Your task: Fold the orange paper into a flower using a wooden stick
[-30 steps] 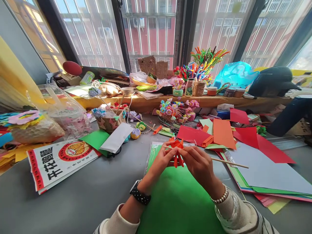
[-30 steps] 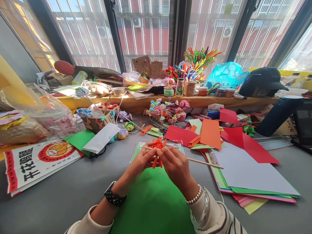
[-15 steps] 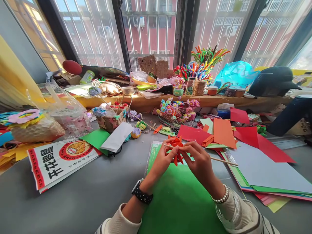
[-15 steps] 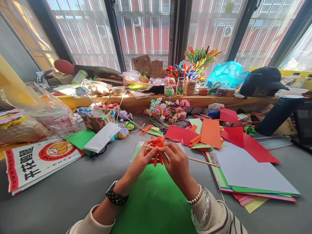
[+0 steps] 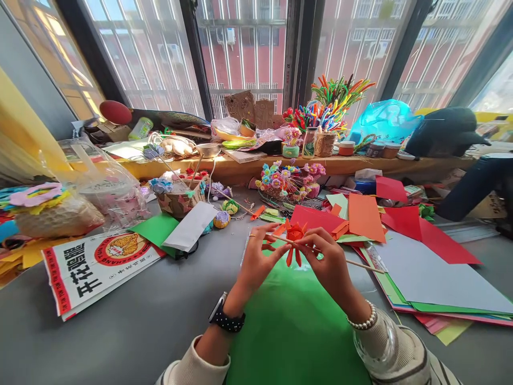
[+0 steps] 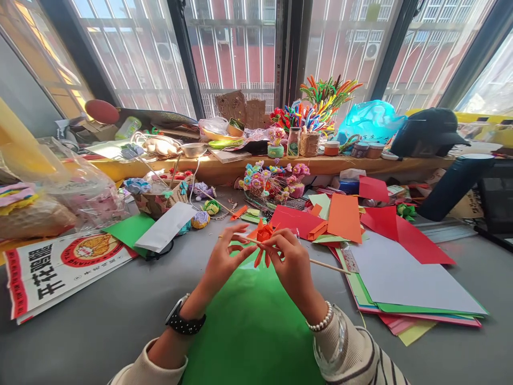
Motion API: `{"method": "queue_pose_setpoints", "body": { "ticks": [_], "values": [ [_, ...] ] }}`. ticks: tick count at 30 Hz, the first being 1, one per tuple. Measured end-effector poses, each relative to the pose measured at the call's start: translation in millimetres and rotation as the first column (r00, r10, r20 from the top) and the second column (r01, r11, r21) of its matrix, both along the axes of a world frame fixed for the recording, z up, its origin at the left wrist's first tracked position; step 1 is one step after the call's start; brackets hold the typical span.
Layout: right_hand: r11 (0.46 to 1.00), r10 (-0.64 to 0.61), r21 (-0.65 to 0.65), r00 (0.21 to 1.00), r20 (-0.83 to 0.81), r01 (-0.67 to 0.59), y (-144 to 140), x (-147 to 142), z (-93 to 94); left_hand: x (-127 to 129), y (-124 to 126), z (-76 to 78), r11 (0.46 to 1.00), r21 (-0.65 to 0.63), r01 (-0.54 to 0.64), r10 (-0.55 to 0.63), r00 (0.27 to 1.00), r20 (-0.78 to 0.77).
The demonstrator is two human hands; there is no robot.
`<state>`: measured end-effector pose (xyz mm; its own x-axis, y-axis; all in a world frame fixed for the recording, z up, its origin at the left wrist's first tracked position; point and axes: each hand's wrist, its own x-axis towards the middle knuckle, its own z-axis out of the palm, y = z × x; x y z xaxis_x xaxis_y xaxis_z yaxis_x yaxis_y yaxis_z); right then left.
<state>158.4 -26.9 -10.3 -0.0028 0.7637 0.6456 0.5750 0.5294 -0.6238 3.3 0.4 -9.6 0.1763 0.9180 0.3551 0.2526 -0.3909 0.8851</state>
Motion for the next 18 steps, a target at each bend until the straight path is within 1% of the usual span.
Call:
{"method": "queue_pose_setpoints", "body": {
  "ticks": [1,2,3,5,9,13,15,18],
  "values": [
    [1.0,0.0,0.011,1.0,0.013,0.0,0.1,-0.3,-0.2,-1.1,-0.5,1.6,0.991,0.123,-0.049,0.055,0.997,-0.05],
    [1.0,-0.002,0.026,1.0,0.031,0.001,0.1,-0.6,-0.5,-1.9,-1.0,3.0,0.972,0.23,-0.059,0.083,0.992,-0.096],
    [0.999,-0.003,0.046,0.999,0.052,0.001,0.0,-0.9,-0.8,-2.4,-1.4,4.1,0.949,0.312,-0.042,0.091,0.985,-0.144],
    [0.996,-0.005,0.085,0.995,0.098,-0.003,-0.3,-1.1,-1.8,-2.9,-1.9,5.4,0.917,0.4,0.018,0.081,0.97,-0.23],
    [0.988,-0.026,0.151,0.987,0.157,0.002,-1.1,-0.4,-3.7,-4.1,-0.5,4.7,0.891,0.445,0.088,0.064,0.947,-0.315],
    [0.976,-0.047,0.218,0.979,0.201,0.002,-1.2,-0.2,-3.9,-6.2,1.0,3.6,0.879,0.464,0.11,0.071,0.932,-0.354],
    [0.975,-0.043,0.222,0.976,0.216,-0.006,-1.3,-0.5,-3.8,-6.7,1.1,3.6,0.873,0.476,0.105,0.085,0.929,-0.36],
    [0.981,-0.026,0.191,0.976,0.217,-0.017,-1.3,-0.8,-3.6,-7.0,0.9,3.6,0.855,0.511,0.09,0.114,0.928,-0.355]
  ]
}}
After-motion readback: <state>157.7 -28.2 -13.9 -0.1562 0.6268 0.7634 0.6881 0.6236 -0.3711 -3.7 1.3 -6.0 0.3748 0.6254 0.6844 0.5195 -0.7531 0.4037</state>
